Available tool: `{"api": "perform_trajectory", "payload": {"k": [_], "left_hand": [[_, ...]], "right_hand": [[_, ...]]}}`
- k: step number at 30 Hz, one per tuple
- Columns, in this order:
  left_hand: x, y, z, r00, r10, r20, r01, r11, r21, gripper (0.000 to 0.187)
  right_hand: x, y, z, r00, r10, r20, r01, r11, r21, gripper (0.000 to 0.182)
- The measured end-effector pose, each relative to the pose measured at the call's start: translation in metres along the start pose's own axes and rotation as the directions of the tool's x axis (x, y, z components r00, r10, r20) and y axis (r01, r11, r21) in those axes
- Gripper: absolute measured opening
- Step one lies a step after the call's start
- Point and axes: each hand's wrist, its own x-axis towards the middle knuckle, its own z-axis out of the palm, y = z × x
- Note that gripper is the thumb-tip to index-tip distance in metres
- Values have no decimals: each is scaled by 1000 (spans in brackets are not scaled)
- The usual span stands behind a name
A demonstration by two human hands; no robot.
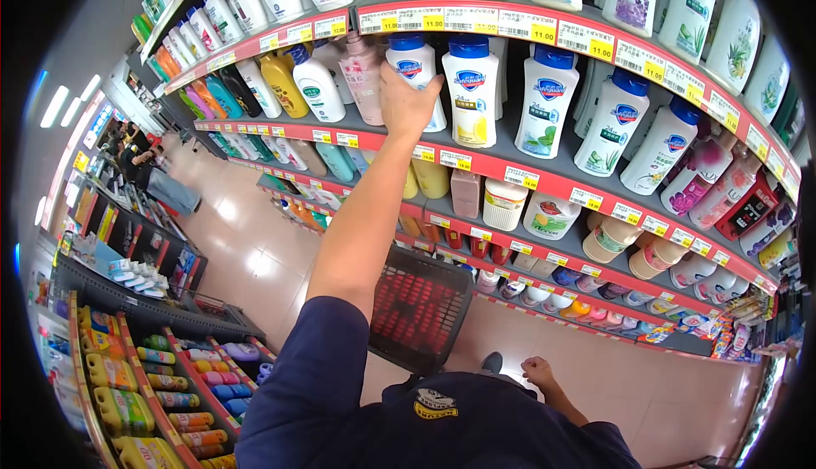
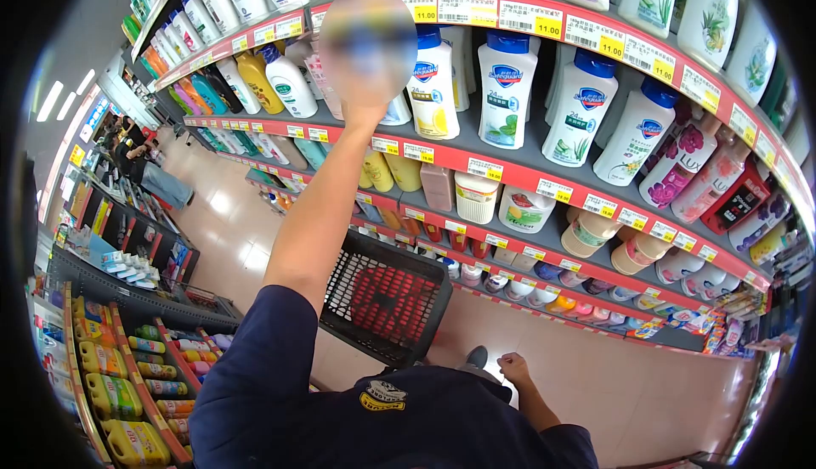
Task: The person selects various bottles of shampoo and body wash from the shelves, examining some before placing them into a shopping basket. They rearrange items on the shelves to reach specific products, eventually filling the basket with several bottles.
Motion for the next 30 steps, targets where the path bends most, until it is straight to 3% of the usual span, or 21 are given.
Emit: {"api": "perform_trajectory", "payload": {"k": [7,14,17,19,22,24,25,27,28,29,30], "left_hand": [[-2,6,-12,994,-81,75,87,993,-78,85],[-22,-20,-28,998,56,-18,-59,949,-311,77],[-37,-9,-54,999,52,-6,-43,743,-668,77],[-48,-10,-76,996,80,-40,-84,682,-726,75],[-73,-24,-112,995,95,-22,-83,715,-694,73],[-103,-42,-138,994,74,78,0,724,-689,72],[-122,-61,-146,991,9,135,75,792,-606,72],[-167,-103,-157,976,-81,204,183,816,-548,73],[-190,-125,-161,957,-147,250,263,801,-537,75],[-216,-156,-160,933,-227,279,346,775,-529,76],[-245,-188,-158,939,-272,212,336,863,-378,76]], "right_hand": [[-3,-6,5,1000,-1,0,1,1000,-16,36],[-10,-11,2,997,-1,-83,2,1000,12,36],[-9,-16,0,1000,-19,-18,17,995,-95,34],[8,0,1,995,-98,4,98,986,-135,31],[30,0,2,966,-256,38,252,898,-362,31],[10,-49,9,967,-251,38,251,921,-299,32],[17,-49,12,951,-300,75,309,918,-248,32],[-8,-106,27,960,-267,79,274,956,-100,32],[-16,-124,33,963,-249,103,260,959,-110,32],[-22,-140,38,964,-237,120,251,961,-117,32],[-25,-150,43,965,-227,130,243,962,-122,32]]}}
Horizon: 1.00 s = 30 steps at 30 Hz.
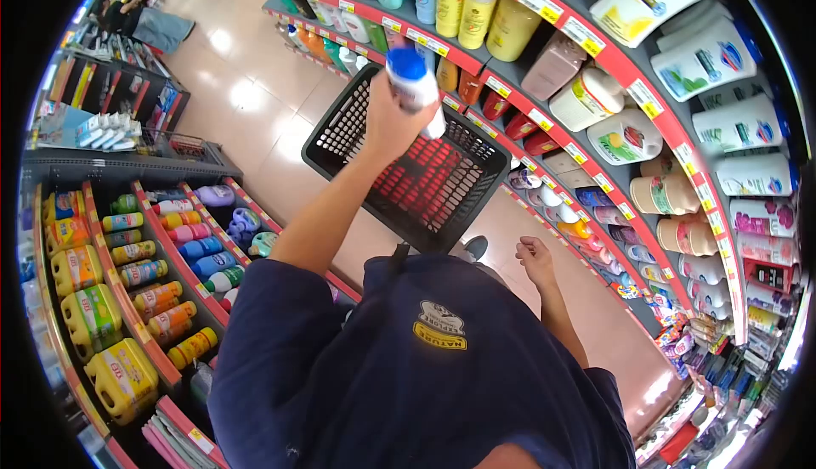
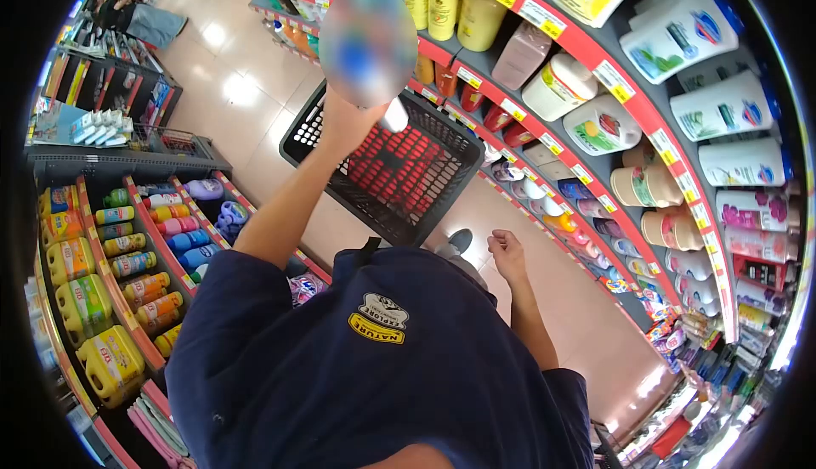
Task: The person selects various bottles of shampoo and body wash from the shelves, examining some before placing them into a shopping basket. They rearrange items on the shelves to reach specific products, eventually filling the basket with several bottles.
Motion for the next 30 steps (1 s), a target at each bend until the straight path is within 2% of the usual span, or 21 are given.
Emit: {"api": "perform_trajectory", "payload": {"k": [2,3,5,8,12,13,15,17,21,24,25,27,28,29,30], "left_hand": [[-28,-73,-21,982,-187,-34,190,965,179,74],[-38,-96,-29,969,-236,-76,248,902,354,72],[-51,-154,-39,952,-267,-152,307,799,517,71],[-54,-216,-43,911,-301,-280,410,713,568,68],[-34,-277,-38,891,-281,-357,433,763,480,68],[-27,-287,-36,861,-339,-379,489,758,432,69],[-12,-304,-32,889,-231,-395,401,810,427,67],[2,-305,-31,865,-303,-401,449,825,344,65],[9,-327,-28,861,-290,-417,453,810,372,63],[-3,-345,-32,877,-309,-368,430,847,313,59],[-13,-357,-34,868,-353,-349,462,830,311,59],[-31,-377,-44,804,-541,-246,594,717,366,64],[-31,-357,-44,776,-604,-184,631,753,189,67],[-46,-407,-45,835,-510,-208,548,809,212,69],[-39,-384,-43,882,-434,-182,461,875,149,74]], "right_hand": [[0,-9,5,999,-31,17,32,998,-52,33],[2,-14,7,999,-47,26,49,996,-80,33],[-2,-24,10,998,-52,35,56,993,-108,32],[-12,-39,16,999,-43,22,46,992,-119,30],[-36,-42,22,999,52,1,-51,986,-162,29],[-45,-47,24,998,70,8,-67,975,-212,29],[-51,-60,32,996,89,17,-80,948,-307,29],[-54,-70,42,990,144,13,-133,943,-306,29],[-46,-96,57,984,175,18,-162,943,-289,30],[-31,-111,60,993,115,24,-103,952,-288,30],[-27,-118,59,996,85,0,-82,955,-285,30],[-13,-152,55,1000,-7,-11,3,948,-317,30],[-5,-173,49,998,-58,-36,43,940,-339,30],[2,-196,42,987,-127,-101,87,939,-333,30],[10,-219,31,969,-194,-152,135,934,-332,30]]}}
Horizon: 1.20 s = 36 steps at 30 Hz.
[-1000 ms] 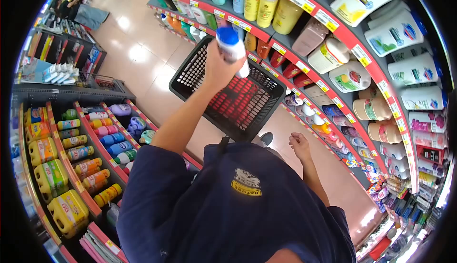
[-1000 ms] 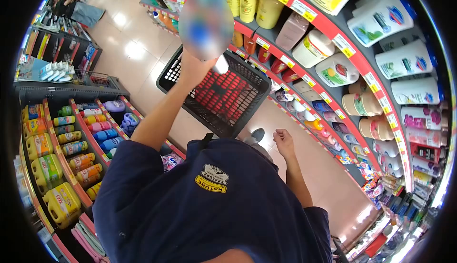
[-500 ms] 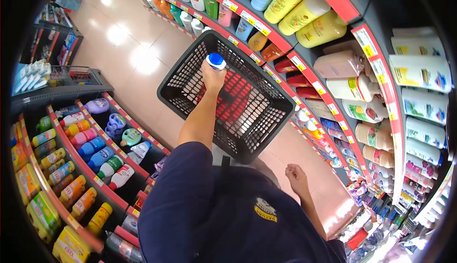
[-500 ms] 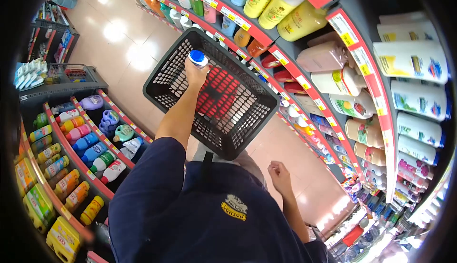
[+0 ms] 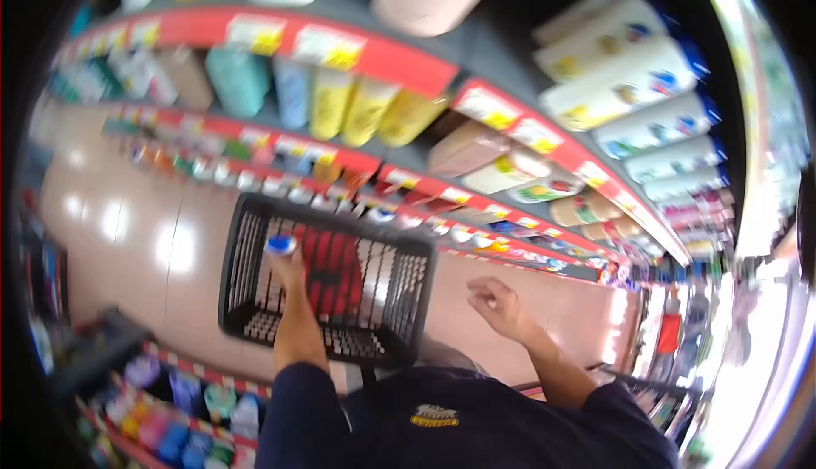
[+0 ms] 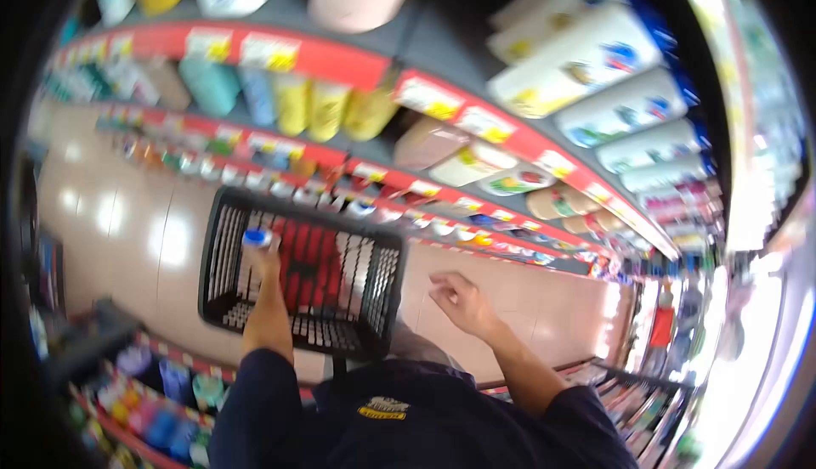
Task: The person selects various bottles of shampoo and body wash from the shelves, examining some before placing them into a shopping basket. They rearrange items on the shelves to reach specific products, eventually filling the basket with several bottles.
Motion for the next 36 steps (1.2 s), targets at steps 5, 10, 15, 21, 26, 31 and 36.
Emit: {"api": "perform_trajectory", "payload": {"k": [5,10,15,21,26,31,36], "left_hand": [[7,-28,2,992,-126,-25,128,977,170,83],[-13,21,-20,970,-240,23,227,940,254,100],[-35,51,-38,976,-216,3,193,881,431,108],[-91,88,-76,946,-261,-193,263,965,-16,70],[-118,120,-107,967,-152,-206,104,968,-227,49],[-121,277,-110,997,77,7,-71,940,-333,26],[-140,405,-99,773,464,434,-304,870,-390,55]], "right_hand": [[58,-95,-93,785,-291,-547,283,954,-101,31],[93,-157,-140,504,-362,-784,432,892,-134,56],[126,-161,-152,435,-365,-823,509,854,-110,72],[138,-179,-170,528,-280,-802,515,856,40,73],[135,-179,-184,596,-287,-750,546,830,117,64],[73,-194,-150,462,-483,-743,691,722,-40,61],[31,-162,-63,600,-655,-459,753,657,47,62]]}}
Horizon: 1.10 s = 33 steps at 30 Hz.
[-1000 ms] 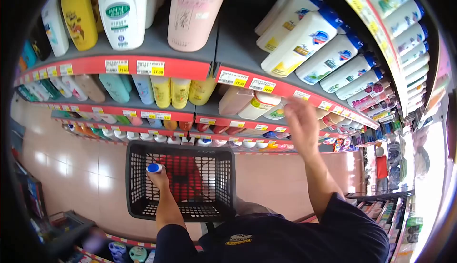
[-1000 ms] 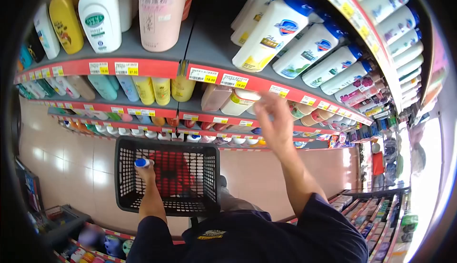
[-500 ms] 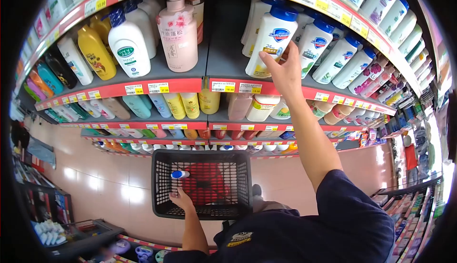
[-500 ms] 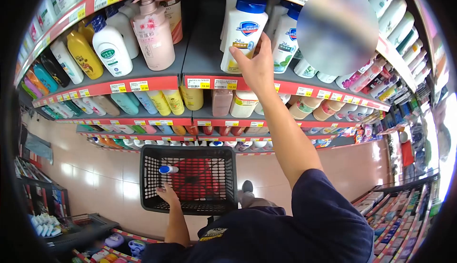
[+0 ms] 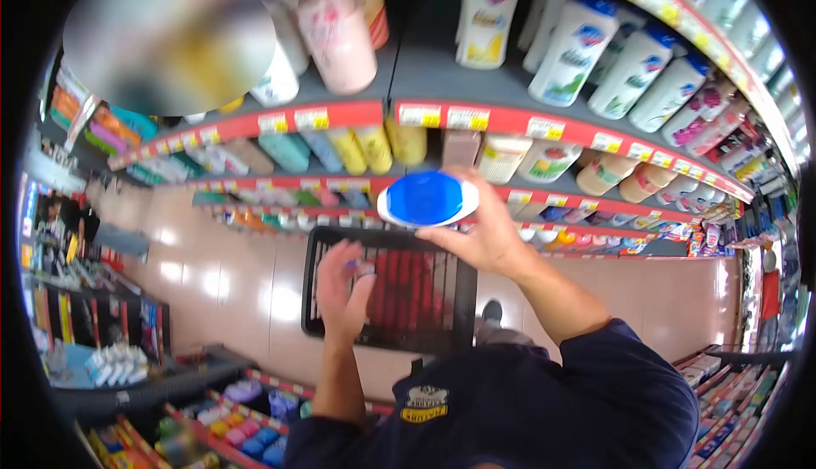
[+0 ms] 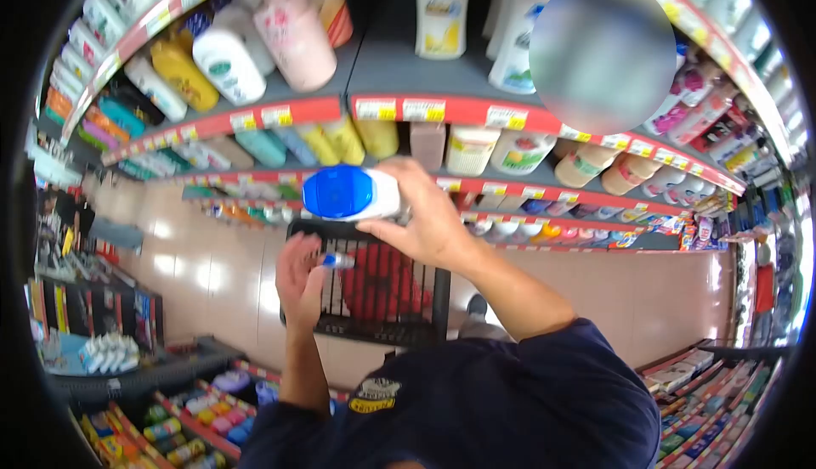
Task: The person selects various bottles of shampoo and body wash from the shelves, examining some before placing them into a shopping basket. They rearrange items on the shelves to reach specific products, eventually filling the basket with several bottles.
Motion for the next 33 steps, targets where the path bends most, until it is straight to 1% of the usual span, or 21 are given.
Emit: {"api": "perform_trajectory", "payload": {"k": [1,3,4,5,7,11,12,15,16,18,20,23,25,26,27,28,29,30,31,32,33], "left_hand": [[6,14,5,991,23,132,-35,996,85,63],[15,26,11,936,-104,337,34,978,207,64],[13,24,12,926,-209,314,75,918,389,59],[10,15,9,878,-373,301,164,824,542,56],[-5,-31,-2,891,-254,377,-22,804,595,57],[-30,-108,-11,828,-433,357,79,720,689,47],[-35,-127,-11,825,-452,339,92,699,709,46],[-50,-196,-18,861,-434,265,129,691,711,40],[-50,-209,-17,875,-434,216,155,673,723,40],[-48,-241,-19,881,-459,115,233,634,738,40],[-44,-271,-23,920,-392,30,235,611,756,40],[-32,-302,-22,937,-341,-72,287,639,714,39],[-32,-324,-24,941,-314,-124,298,601,742,47],[-38,-357,-33,954,-281,-101,258,605,754,51],[-25,-328,-24,883,-453,-125,404,595,695,51],[-27,-340,-23,898,-428,-100,401,703,587,52],[-29,-346,-23,916,-383,-116,372,707,602,50],[-32,-341,-23,872,-473,-126,446,662,602,53],[-38,-349,-26,859,-501,-105,471,696,542,58],[-41,-352,-30,817,-571,-81,456,555,696,67],[-49,-362,-33,843,-530,-94,456,611,647,72]], "right_hand": [[-23,12,18,993,43,106,-44,999,5,62],[-70,34,58,960,198,200,-221,970,98,59],[-94,50,76,935,256,245,-289,951,107,58],[-114,65,92,913,298,278,-339,934,111,58],[-149,85,116,818,444,366,-511,852,109,55],[-193,120,146,602,606,520,-662,743,-100,60],[-201,132,151,593,582,556,-591,784,-190,69],[-211,134,144,664,569,485,-510,819,-263,71],[-204,126,131,587,612,530,-579,775,-254,68],[-212,126,112,616,603,507,-577,784,-230,66],[-221,120,91,640,615,461,-590,777,-218,61],[-240,111,59,567,716,407,-674,688,-271,58],[-261,108,45,555,744,372,-642,668,-378,56],[-270,105,39,559,752,348,-632,659,-408,56],[-273,102,35,571,757,316,-619,650,-440,56],[-272,102,28,600,743,297,-628,668,-400,55],[-268,101,25,627,723,291,-633,690,-350,55],[-258,98,22,648,717,257,-631,694,-347,55],[-244,93,19,664,709,235,-629,701,-337,56],[-231,90,16,691,688,224,-609,720,-333,55],[-217,88,12,687,697,206,-623,711,-327,54]]}}
